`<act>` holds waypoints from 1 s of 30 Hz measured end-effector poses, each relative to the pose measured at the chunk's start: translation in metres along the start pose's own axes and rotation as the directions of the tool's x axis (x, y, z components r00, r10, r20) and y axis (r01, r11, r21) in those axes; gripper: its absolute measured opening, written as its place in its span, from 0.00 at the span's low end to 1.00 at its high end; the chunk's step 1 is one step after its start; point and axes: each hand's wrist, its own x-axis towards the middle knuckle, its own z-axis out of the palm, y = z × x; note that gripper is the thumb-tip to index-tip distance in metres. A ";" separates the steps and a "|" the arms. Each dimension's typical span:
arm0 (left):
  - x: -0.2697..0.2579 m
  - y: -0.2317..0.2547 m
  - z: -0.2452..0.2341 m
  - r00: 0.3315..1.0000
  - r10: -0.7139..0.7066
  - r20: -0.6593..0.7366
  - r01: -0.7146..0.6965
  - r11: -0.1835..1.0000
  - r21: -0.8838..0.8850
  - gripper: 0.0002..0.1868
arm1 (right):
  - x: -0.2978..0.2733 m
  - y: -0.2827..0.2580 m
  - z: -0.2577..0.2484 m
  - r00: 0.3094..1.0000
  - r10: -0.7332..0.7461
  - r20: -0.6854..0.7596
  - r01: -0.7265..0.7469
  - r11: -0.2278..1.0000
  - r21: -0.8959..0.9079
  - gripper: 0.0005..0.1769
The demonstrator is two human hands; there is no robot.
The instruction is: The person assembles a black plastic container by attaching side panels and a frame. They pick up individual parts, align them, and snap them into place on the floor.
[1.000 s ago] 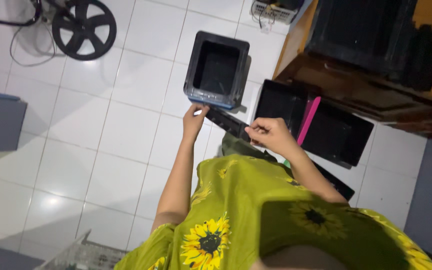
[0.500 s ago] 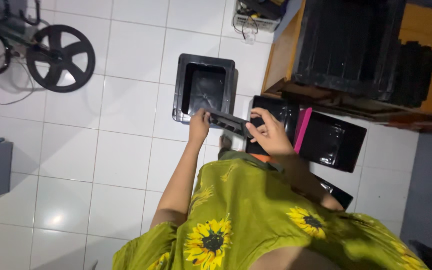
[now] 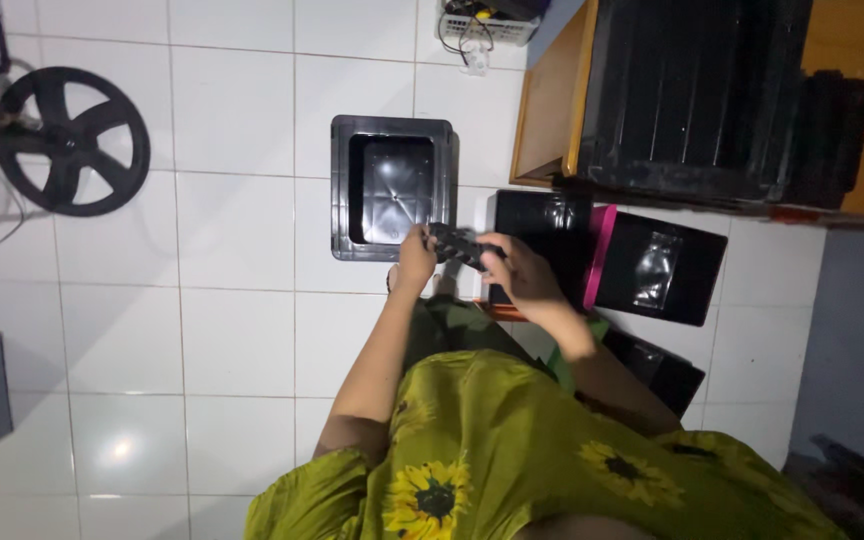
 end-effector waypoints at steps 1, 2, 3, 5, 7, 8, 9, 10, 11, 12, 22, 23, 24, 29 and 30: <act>0.006 -0.006 0.005 1.000 -0.015 0.016 0.015 1.000 -0.011 0.09 | 0.004 0.002 0.000 1.000 0.013 -0.029 -0.016 0.991 -0.131 0.19; 0.014 -0.011 0.009 0.998 -0.015 0.059 0.016 1.000 -0.014 0.10 | 0.009 0.004 0.000 0.998 0.021 -0.060 -0.036 0.965 -0.258 0.20; 0.023 -0.015 0.013 0.995 -0.015 0.102 0.017 1.000 -0.016 0.10 | 0.014 0.006 -0.001 0.995 0.027 -0.091 -0.060 0.923 -0.380 0.21; 0.034 -0.024 0.022 0.989 -0.022 0.145 0.029 0.998 -0.049 0.11 | 0.026 0.012 0.001 0.984 -0.069 -0.165 0.008 0.938 -0.348 0.19; 0.051 -0.029 0.034 0.990 -0.028 0.141 0.044 0.993 -0.108 0.11 | 0.044 0.020 -0.001 0.959 -0.177 -0.221 0.092 0.933 -0.349 0.18; 0.058 -0.033 0.040 0.988 -0.043 0.150 0.069 0.983 -0.170 0.09 | 0.056 0.026 -0.003 0.941 -0.238 -0.242 0.139 0.921 -0.364 0.18; 0.065 -0.037 0.046 0.985 -0.058 0.161 0.095 0.968 -0.232 0.07 | 0.067 0.034 -0.006 0.919 -0.297 -0.261 0.185 0.906 -0.380 0.17; 0.071 -0.041 0.053 0.982 -0.073 0.172 0.122 0.948 -0.294 0.07 | 0.080 0.043 -0.008 0.905 -0.308 -0.294 0.169 0.894 -0.416 0.17; 0.077 -0.045 0.061 0.968 -0.112 0.224 0.183 0.926 -0.329 0.08 | 0.094 0.054 -0.009 0.890 -0.320 -0.325 0.151 0.880 -0.451 0.17; 0.082 -0.050 0.069 0.950 -0.151 0.274 0.246 0.900 -0.359 0.09 | 0.106 0.067 -0.011 0.875 -0.331 -0.353 0.133 0.865 -0.484 0.18; 0.090 -0.096 0.160 0.972 0.060 0.228 -0.072 0.996 0.046 0.17 | 0.238 0.231 -0.026 0.822 -0.365 -0.437 0.006 0.773 -0.635 0.18; 0.091 -0.105 0.164 0.974 0.074 0.212 -0.084 0.996 0.037 0.18 | 0.248 0.249 -0.025 0.818 -0.322 -0.476 -0.015 0.817 -0.577 0.17; 0.093 -0.113 0.170 0.977 0.089 0.195 -0.097 0.995 0.027 0.20 | 0.257 0.267 -0.025 0.814 -0.276 -0.512 -0.034 0.856 -0.516 0.17; 0.116 -0.151 0.180 0.987 0.036 0.156 -0.048 0.996 0.070 0.19 | 0.296 0.346 -0.025 0.794 -0.303 -0.527 0.020 0.879 -0.476 0.19; 0.122 -0.157 0.180 0.985 -0.003 0.173 -0.009 0.998 0.066 0.18 | 0.304 0.360 -0.026 0.807 -0.253 -0.534 -0.006 0.900 -0.436 0.18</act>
